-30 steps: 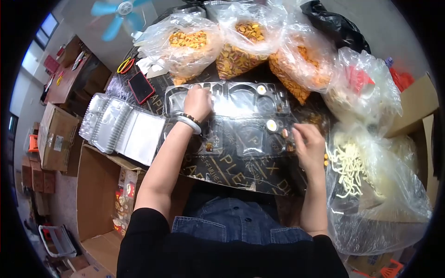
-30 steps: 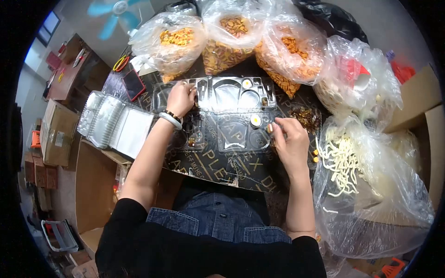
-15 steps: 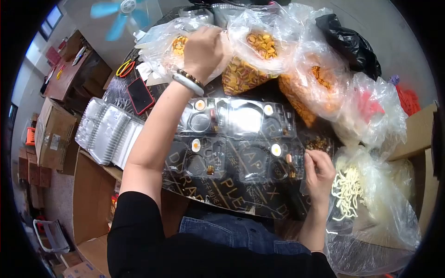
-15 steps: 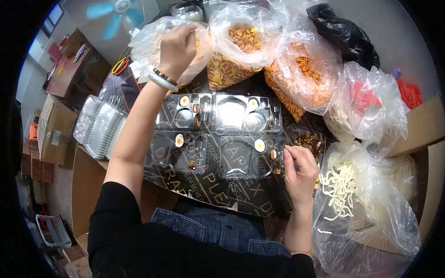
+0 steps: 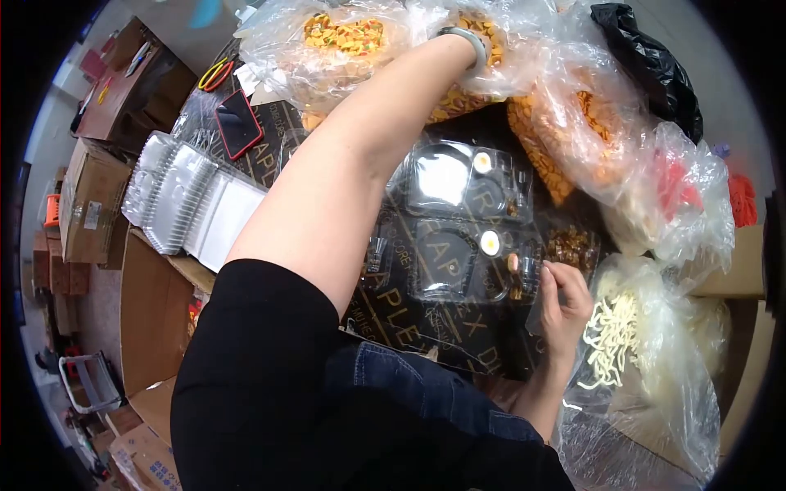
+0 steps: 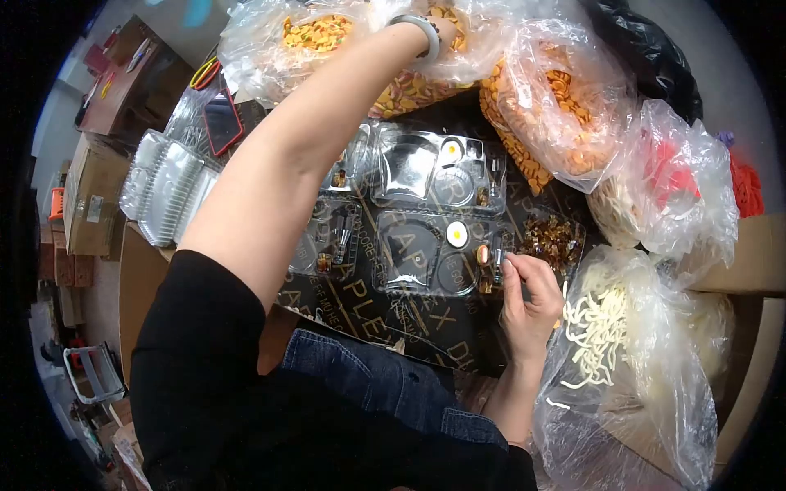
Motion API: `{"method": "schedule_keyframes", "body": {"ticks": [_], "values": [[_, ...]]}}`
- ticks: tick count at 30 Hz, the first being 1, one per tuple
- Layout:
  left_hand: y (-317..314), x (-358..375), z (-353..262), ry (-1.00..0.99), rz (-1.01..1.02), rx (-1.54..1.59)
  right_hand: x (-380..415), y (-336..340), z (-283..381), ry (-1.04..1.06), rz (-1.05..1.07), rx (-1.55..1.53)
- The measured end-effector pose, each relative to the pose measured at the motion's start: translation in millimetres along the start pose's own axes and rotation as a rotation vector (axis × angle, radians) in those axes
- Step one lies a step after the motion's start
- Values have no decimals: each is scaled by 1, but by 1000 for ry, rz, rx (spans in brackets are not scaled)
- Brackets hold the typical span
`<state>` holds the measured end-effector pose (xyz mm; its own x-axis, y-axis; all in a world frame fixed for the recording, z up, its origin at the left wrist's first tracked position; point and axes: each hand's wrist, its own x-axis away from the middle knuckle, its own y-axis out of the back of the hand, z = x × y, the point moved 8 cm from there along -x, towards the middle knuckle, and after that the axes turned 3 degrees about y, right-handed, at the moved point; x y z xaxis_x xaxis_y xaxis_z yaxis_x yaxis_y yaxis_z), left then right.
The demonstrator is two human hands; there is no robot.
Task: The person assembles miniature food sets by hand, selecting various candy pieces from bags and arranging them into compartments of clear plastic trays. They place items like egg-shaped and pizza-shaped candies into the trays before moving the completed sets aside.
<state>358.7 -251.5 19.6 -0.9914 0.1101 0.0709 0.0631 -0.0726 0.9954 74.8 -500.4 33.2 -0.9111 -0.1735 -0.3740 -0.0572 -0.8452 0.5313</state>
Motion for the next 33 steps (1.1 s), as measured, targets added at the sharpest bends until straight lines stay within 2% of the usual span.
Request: {"method": "schedule_keyframes", "body": {"ticks": [8, 11, 12, 14, 15, 16, 20, 26, 28, 29, 30, 33], "values": [[-35, -45, 11, -54, 23, 43, 9, 14, -2, 2, -31, 4], [-51, -74, 23, 78, 5, 38, 16, 16, -1, 18, -23, 19], [-24, -31, 14, 82, -90, 135, 18, 18, -3, 9, -35, 25], [-25, -33, 20, 65, -220, 149, 25, 23, -5, 18, -66, 4], [-1, 2, 18, 98, -348, 191, 28, 26, -5, 11, -81, -4], [7, 6, 8, 83, -351, 191, 31, 29, -5, 6, -94, 1], [38, 44, 14, -4, -439, 926, 36, 32, -4, 21, -92, 22], [43, 132, 21, -87, -458, 2034, 41, 17, -5, -14, -70, -93], [22, 181, -18, 37, -210, 2076, 39, 6, -3, -29, -50, -189], [6, 198, -36, 27, -125, 2109, 35, -1, -1, -25, -54, -195], [-1, 224, -54, 149, -91, 2154, 32, -8, 1, -41, -61, -266], [-50, 251, -83, 76, 80, 2407, 15, -25, 18, 7, -53, -315]]}}
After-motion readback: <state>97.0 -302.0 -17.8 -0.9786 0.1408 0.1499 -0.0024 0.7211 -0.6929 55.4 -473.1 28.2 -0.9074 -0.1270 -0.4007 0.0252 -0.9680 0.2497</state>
